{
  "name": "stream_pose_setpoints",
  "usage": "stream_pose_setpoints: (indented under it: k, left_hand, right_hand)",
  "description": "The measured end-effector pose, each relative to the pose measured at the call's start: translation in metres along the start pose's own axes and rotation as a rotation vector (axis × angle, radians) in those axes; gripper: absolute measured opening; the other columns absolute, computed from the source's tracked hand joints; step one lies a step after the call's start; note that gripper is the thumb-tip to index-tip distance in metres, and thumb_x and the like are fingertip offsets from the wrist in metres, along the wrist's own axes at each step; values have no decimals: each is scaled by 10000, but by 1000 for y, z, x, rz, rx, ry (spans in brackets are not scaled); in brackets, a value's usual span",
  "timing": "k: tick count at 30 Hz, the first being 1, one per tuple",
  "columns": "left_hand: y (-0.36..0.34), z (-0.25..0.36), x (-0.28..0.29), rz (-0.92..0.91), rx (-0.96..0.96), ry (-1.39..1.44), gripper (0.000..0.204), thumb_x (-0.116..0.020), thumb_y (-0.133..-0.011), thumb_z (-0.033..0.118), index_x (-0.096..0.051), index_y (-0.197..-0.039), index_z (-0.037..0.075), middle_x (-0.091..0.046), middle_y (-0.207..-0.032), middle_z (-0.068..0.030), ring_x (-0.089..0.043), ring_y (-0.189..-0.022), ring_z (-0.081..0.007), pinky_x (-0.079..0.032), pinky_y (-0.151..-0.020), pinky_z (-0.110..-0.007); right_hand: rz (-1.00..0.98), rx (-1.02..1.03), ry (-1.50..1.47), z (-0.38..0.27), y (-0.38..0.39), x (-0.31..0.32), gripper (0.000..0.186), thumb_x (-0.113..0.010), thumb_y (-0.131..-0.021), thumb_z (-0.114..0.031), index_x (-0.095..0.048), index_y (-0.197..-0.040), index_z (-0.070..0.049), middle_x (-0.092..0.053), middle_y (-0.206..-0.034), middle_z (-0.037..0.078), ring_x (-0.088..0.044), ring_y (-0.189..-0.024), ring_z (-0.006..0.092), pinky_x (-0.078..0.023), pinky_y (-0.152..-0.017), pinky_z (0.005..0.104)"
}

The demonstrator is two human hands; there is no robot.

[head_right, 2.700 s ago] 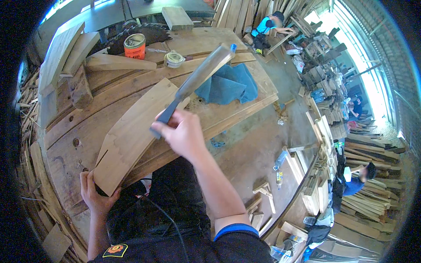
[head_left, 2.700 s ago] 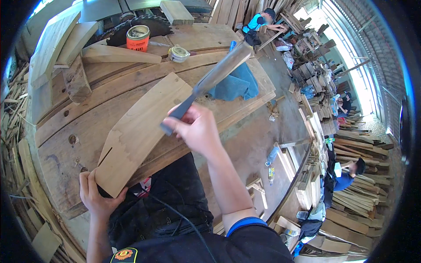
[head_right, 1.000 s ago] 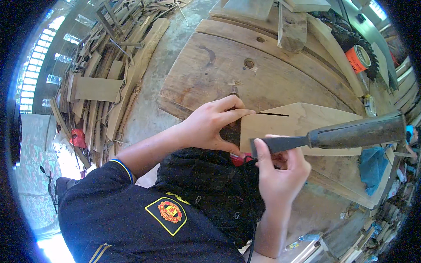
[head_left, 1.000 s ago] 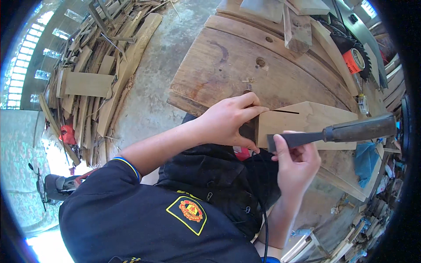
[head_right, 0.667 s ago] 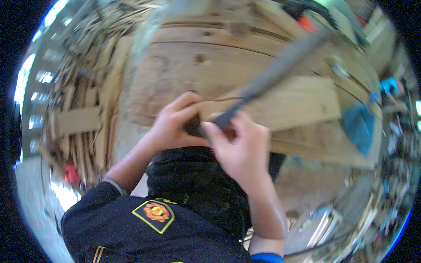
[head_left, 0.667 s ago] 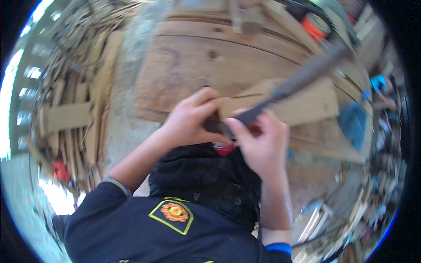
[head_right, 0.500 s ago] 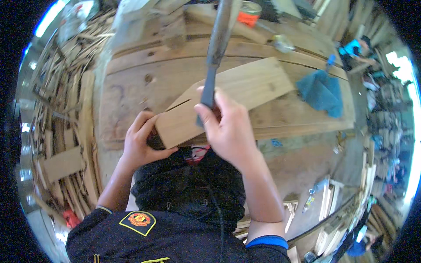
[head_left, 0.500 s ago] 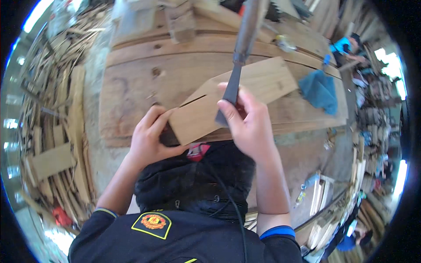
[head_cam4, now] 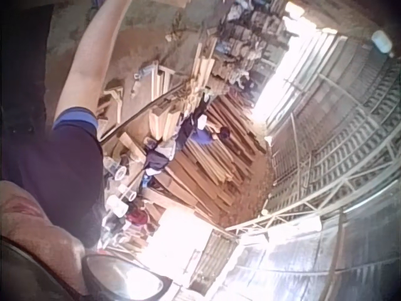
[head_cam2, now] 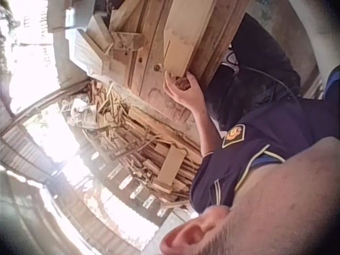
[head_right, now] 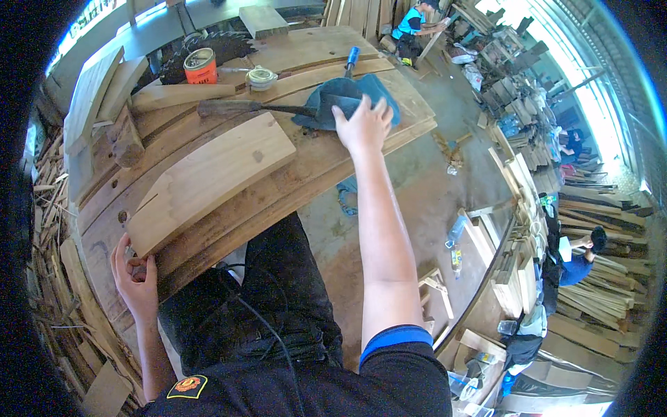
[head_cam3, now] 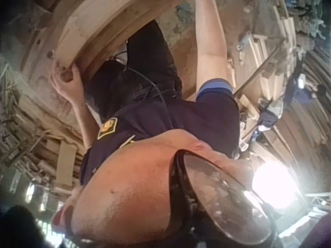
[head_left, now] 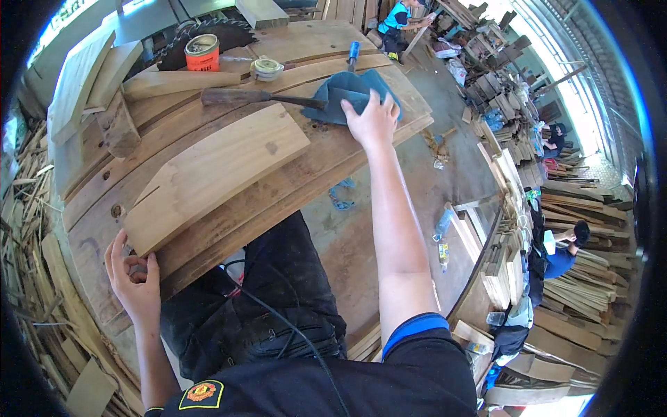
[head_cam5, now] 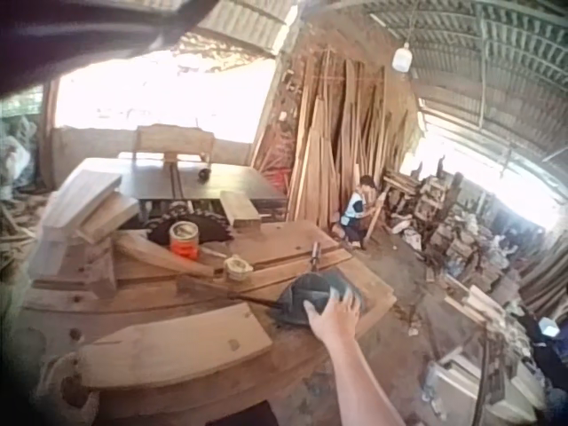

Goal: Measure, wipe, and chisel wood pieces in a workshop, then carry them to an outdoor area for assembly.

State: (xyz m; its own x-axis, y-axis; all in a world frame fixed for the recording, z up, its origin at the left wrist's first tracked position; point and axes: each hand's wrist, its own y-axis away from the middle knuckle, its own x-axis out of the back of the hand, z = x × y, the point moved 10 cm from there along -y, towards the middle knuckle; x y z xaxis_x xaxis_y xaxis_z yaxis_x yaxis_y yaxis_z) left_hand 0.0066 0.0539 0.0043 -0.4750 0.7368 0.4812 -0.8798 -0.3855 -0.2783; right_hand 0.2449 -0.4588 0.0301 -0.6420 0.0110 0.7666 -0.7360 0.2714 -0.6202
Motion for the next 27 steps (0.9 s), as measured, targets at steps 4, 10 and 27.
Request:
stream_pose_setpoints:
  k: [4,10,27]
  left_hand:
    - [-2,2,2,4,-18,-43,598,-707,-859,-70,-557,-1422,64,-543,-1347,-85,-611,-794,-92,-472,-588,-200]
    - [1,9,-1,-59,64,-17,645,-759,-815,-36,-554,-1420,60,-562,-1309,-97,-618,-820,-116,-498,-623,-222]
    - [-32,-6,12,-181,-254,-454,767,-925,-647,342,-625,-1301,76,-638,-1254,-176,-543,-1239,-386,-380,-1099,-483]
  right_hand:
    - [-133,-23,-122,11,-5,2,397,-714,-926,-377,-645,-1146,-53,-647,-1140,221,-595,-1099,424,-480,-949,521]
    - [85,189,-707,-66,40,119,207,-706,-927,-210,-635,-866,-26,-675,-1014,184,-654,-934,400,-518,-826,501]
    - [-377,738,-820,-263,163,94,367,-575,-937,-124,-616,-1272,20,-612,-1355,250,-573,-1219,454,-417,-1081,545]
